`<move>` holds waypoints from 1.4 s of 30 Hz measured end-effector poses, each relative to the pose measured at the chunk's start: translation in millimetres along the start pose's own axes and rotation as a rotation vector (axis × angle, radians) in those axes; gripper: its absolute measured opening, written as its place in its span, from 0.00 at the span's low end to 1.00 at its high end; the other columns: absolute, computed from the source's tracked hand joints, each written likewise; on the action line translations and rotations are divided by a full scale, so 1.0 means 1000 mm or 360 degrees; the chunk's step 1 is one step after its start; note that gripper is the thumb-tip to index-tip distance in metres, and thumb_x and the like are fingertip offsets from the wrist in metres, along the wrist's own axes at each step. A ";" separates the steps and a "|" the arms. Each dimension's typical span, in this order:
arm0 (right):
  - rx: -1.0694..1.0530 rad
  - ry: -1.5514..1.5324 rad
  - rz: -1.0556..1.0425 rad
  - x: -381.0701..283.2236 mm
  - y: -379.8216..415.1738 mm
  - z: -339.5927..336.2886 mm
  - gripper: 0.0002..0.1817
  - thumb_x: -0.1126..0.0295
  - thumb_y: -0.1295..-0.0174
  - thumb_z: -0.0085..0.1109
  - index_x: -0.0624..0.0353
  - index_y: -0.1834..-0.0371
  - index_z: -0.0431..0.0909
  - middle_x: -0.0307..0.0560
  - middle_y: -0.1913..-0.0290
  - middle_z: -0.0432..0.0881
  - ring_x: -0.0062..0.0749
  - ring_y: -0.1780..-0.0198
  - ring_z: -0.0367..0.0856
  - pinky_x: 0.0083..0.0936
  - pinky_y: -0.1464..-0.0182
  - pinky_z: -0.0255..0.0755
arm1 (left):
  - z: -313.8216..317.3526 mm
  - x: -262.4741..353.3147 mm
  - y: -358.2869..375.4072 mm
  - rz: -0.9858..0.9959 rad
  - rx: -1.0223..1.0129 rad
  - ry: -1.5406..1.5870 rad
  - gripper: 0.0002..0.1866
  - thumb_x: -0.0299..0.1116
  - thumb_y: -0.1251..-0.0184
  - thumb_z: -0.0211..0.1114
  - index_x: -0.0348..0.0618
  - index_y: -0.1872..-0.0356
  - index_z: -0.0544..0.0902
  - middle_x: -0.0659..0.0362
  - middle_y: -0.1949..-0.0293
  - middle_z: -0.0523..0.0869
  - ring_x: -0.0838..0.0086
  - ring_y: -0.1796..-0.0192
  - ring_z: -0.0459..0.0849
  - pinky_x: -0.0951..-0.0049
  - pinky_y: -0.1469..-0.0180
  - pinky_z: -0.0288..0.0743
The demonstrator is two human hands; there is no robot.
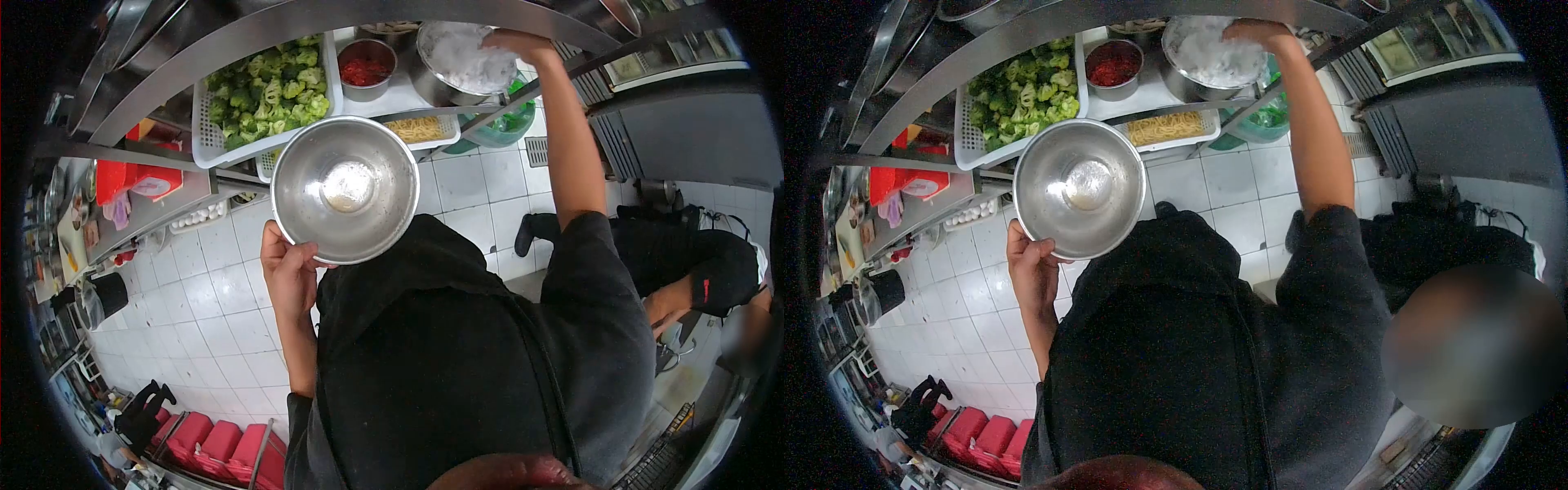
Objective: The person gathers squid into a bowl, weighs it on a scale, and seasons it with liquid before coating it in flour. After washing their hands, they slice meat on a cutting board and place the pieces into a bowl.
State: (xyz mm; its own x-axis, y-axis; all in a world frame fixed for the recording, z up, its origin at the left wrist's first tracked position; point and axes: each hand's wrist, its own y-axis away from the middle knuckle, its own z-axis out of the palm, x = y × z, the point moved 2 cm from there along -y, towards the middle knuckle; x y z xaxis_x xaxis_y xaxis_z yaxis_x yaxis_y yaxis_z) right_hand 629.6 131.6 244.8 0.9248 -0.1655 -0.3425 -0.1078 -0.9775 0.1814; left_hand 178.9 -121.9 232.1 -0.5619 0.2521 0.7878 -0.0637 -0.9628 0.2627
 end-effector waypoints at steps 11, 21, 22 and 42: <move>-0.0485 -0.0722 -0.0047 0.052 -0.061 0.118 0.26 0.53 0.53 0.70 0.58 0.54 0.82 0.48 0.42 0.76 0.41 0.38 0.68 0.36 0.40 0.64 | 0.002 -0.005 0.002 -0.0046 0.0008 -0.0025 0.10 0.16 0.45 0.54 0.37 0.63 0.69 0.50 0.65 0.82 0.67 0.70 0.86 0.68 0.72 0.88; 0.0135 -0.0409 -0.0135 0.046 -0.031 0.003 0.25 0.57 0.55 0.72 0.59 0.55 0.83 0.49 0.48 0.80 0.41 0.44 0.74 0.37 0.44 0.70 | 0.006 -0.006 -0.006 -0.0075 -0.0002 -0.0108 0.12 0.19 0.46 0.56 0.37 0.60 0.71 0.51 0.65 0.82 0.69 0.71 0.85 0.71 0.72 0.87; 0.0144 -0.0338 -0.0165 0.044 -0.028 -0.004 0.25 0.57 0.55 0.72 0.58 0.54 0.82 0.49 0.47 0.80 0.41 0.44 0.75 0.36 0.44 0.70 | 0.006 -0.007 -0.007 -0.0076 -0.0012 -0.0104 0.12 0.19 0.47 0.56 0.37 0.60 0.71 0.51 0.65 0.82 0.69 0.71 0.85 0.71 0.72 0.87; -0.0199 -0.0230 -0.0214 0.011 -0.029 0.075 0.38 0.52 0.57 0.70 0.62 0.42 0.75 0.55 0.42 0.77 0.41 0.46 0.78 0.30 0.45 0.71 | -0.001 -0.005 -0.003 -0.0050 0.0067 -0.0102 0.11 0.18 0.47 0.55 0.37 0.62 0.70 0.51 0.65 0.81 0.69 0.72 0.85 0.71 0.71 0.87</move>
State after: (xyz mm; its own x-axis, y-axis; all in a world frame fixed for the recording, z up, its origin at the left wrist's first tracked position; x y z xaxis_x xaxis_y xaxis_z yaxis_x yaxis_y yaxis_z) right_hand 615.9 147.8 166.3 0.8650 -0.0605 -0.4982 0.0675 -0.9696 0.2350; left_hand 181.1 -120.8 227.1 -0.5063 0.2893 0.8124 -0.0453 -0.9497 0.3100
